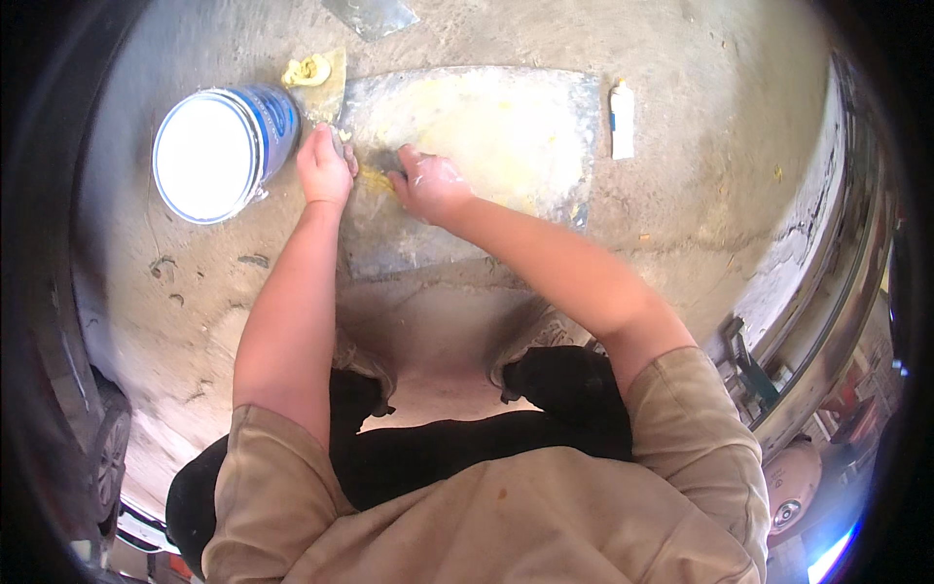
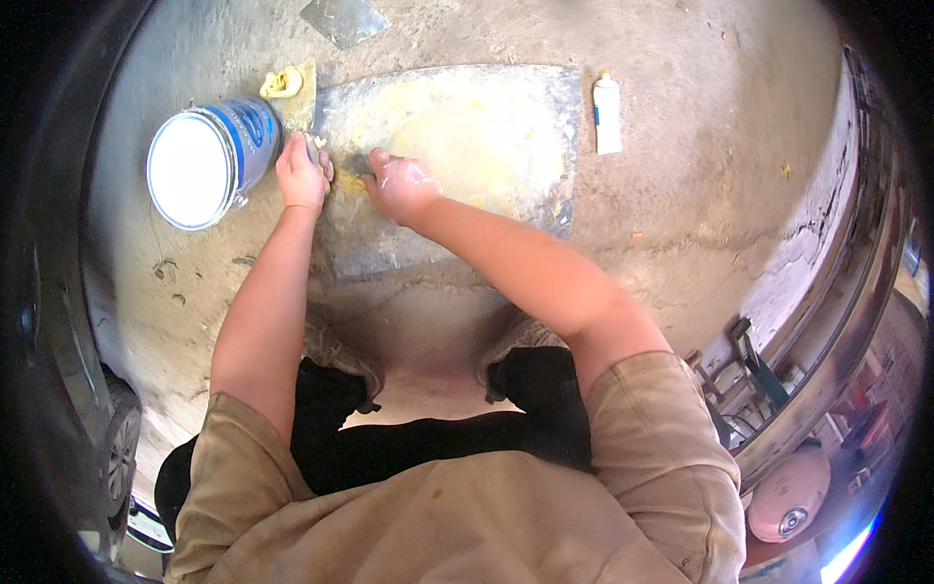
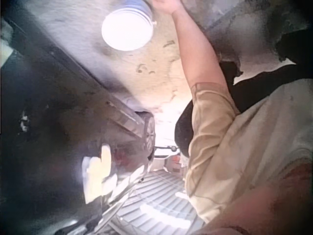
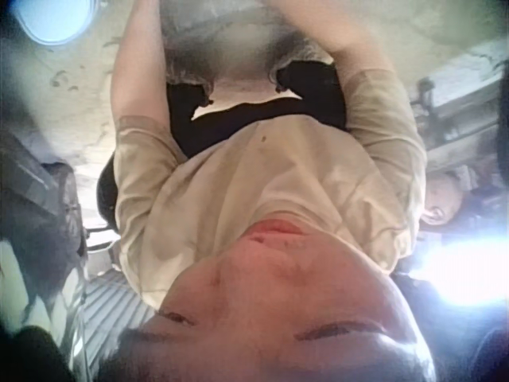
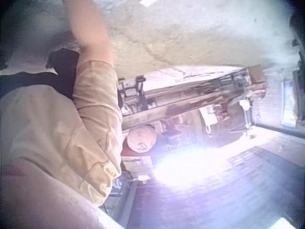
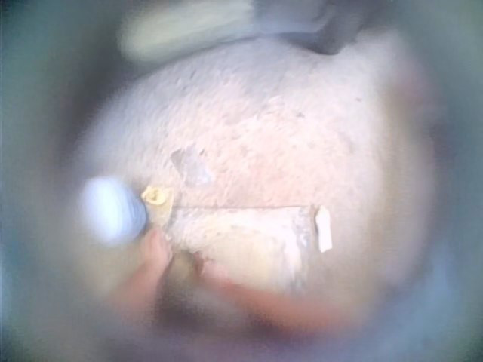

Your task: The person applies yellow body filler to a black car's rear quarter panel using two putty knives, smoothing the material over the surface. They then mix additional filler on a flat board on the floor and continue applying it to the panel.

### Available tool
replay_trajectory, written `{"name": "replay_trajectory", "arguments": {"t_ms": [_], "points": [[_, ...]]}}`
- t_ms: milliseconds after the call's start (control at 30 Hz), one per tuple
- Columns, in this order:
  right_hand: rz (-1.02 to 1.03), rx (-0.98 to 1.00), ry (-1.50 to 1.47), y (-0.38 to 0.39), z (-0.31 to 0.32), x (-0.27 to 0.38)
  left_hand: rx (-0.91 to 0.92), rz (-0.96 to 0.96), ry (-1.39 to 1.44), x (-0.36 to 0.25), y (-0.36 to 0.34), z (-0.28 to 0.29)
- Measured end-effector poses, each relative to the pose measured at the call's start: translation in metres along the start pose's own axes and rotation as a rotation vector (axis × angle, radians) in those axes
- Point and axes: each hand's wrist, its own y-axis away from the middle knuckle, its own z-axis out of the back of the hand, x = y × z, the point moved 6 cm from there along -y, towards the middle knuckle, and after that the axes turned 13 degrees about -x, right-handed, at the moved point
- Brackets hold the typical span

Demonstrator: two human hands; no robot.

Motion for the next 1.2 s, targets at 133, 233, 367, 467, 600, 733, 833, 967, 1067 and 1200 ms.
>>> {"name": "replay_trajectory", "arguments": {"t_ms": [133,233,367,467,600,733,833,967,1067,1200], "points": [[0.142,0.228,0.073,0.011,-0.01,0.013,0.04,0.022,-0.01,0.01,-0.009,0.002],[0.294,0.379,0.081,0.035,-0.006,0.02,0.027,-0.047,-0.146,0.014,-0.015,0.006],[0.214,0.323,-0.058,0.053,0.053,0.003,0.041,-0.108,-0.191,0.006,-0.01,0.003],[-0.109,0.332,-0.139,0.049,0.133,-0.037,0.13,-0.102,-0.074,-0.012,0.013,-0.018],[-0.281,0.035,-0.586,0.05,0.26,-0.063,0.394,-0.067,-0.044,-0.05,0.065,-0.084],[-0.149,-0.331,-0.758,0.073,0.368,-0.07,0.685,-0.105,-0.003,-0.104,0.136,-0.14],[-0.094,-0.668,-0.869,0.101,0.415,-0.074,0.858,-0.072,-0.059,-0.138,0.184,-0.156],[-0.069,-0.977,-0.987,0.131,0.434,-0.071,1.04,-0.077,-0.233,-0.158,0.232,-0.163],[0.005,-1.037,-1.104,0.14,0.425,-0.059,1.157,-0.099,-0.281,-0.155,0.254,-0.169],[0.092,-1.025,-1.203,0.145,0.409,-0.045,1.187,-0.062,-0.281,-0.147,0.26,-0.171]]}}
